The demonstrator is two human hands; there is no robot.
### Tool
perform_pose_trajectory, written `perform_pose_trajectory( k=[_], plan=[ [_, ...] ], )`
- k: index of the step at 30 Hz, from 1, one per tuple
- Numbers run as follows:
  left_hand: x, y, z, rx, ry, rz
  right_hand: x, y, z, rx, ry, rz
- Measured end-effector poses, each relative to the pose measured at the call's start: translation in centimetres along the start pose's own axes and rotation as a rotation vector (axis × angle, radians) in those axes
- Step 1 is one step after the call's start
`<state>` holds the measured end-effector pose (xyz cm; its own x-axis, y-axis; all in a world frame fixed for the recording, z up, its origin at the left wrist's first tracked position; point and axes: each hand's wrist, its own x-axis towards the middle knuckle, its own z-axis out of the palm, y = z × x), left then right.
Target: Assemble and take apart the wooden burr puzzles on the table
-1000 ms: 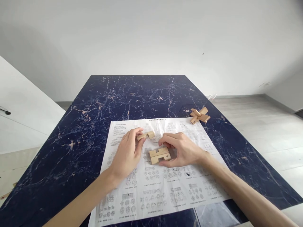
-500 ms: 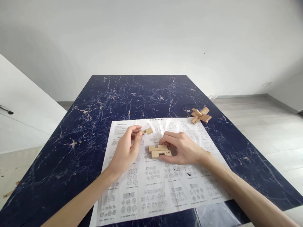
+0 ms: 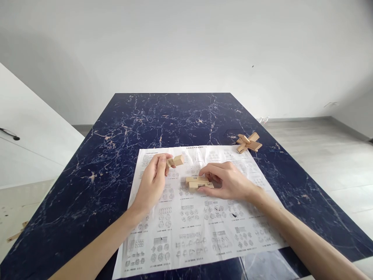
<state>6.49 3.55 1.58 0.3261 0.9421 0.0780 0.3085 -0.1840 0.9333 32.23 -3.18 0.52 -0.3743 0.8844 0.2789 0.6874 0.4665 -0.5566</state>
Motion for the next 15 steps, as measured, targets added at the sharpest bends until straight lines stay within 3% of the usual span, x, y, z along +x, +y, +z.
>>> perform_pose_trajectory(
  k=[9, 15],
  plan=[
    [-0.76, 0.7, 0.51, 0.142, -0.049, 0.083, 0.05, 0.15, -0.12, 0.048, 0.003, -0.026],
    [-0.48, 0.06, 0.76, 0.341, -0.068, 0.161, 0.07, 0.11, -0.32, 0.047, -0.029, -0.024]
  ],
)
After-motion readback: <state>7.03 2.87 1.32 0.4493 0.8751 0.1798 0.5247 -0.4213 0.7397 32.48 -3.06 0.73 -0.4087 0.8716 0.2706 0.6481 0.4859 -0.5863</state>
